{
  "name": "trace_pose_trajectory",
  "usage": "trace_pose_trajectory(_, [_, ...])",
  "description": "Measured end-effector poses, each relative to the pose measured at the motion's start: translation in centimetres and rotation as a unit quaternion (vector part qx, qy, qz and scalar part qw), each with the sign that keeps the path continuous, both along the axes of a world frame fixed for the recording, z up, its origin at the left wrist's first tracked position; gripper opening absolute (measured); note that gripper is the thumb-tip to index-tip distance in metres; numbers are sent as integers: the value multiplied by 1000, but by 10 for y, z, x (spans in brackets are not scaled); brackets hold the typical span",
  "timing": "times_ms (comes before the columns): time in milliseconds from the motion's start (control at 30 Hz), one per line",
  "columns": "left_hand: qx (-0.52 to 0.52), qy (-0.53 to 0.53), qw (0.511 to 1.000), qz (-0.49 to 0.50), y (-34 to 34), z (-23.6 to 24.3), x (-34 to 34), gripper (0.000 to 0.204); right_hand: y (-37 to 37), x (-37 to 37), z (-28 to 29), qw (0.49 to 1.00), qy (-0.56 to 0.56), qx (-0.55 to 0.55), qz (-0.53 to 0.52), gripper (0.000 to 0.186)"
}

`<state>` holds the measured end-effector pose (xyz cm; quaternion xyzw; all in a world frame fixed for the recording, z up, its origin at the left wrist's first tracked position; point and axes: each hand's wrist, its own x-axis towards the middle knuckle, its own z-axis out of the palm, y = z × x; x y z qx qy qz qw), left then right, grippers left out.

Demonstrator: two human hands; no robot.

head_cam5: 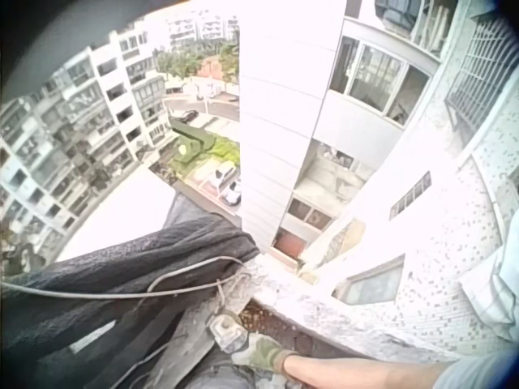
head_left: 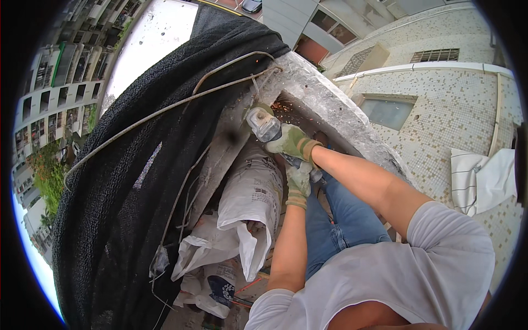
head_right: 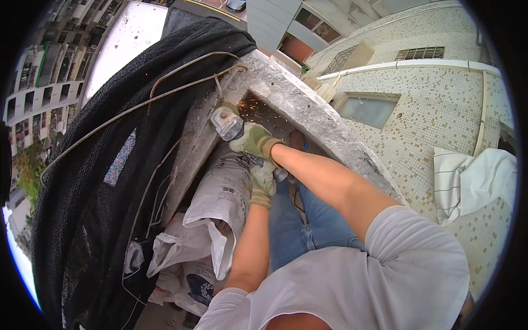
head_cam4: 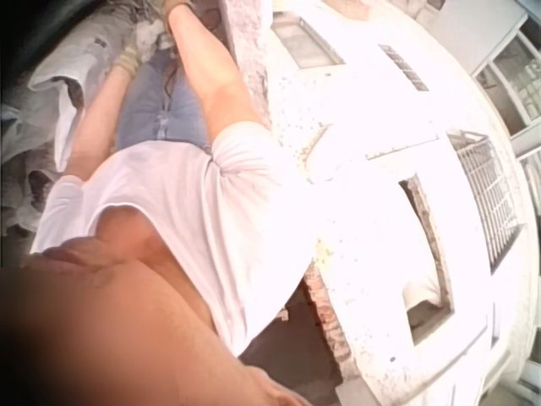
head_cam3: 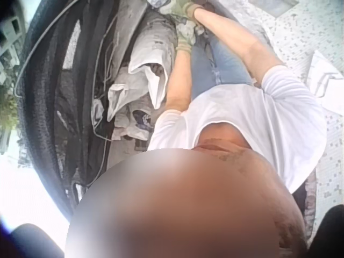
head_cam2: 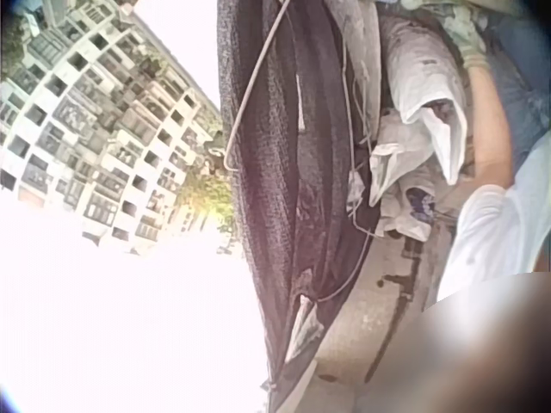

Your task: Using an angle grinder to grind concrete and cut metal rebars on a building ledge.

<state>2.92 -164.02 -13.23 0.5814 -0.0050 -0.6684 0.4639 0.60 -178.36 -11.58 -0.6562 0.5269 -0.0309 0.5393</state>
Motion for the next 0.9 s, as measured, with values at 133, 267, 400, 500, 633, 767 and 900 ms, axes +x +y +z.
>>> trace_pose_trajectory(133, [-14, 17, 1000, 10, -1, 2, -1, 49, -1, -2, 2, 1000, -13, -6, -15, 30])
trace_pose_trajectory(267, [-8, 8, 1000, 6, -3, 5, 1, 53, -1, -1, -2, 998, 10, 41, -38, 35])
trace_pose_trajectory(400, [-19, -2, 1000, 3, -4, 4, 1, 53, 0, 1, -5, 999, 27, 21, -14, 38])
trace_pose_trajectory(500, [-28, -24, 999, -2, -4, 0, 1, 46, 1, 1, -6, 999, 16, 13, -44, 39])
trace_pose_trajectory(633, [-73, -79, 994, -4, -4, -5, 0, 40, 0, 2, -6, 999, 14, 12, -30, 41])
trace_pose_trajectory(767, [-11, -12, 1000, 1, -4, -7, -1, 39, -2, 4, -4, 999, 28, 22, -30, 40])
trace_pose_trajectory(900, [-22, -13, 999, 32, -3, -11, -2, 39, -2, 3, -4, 997, 38, 37, -47, 40])
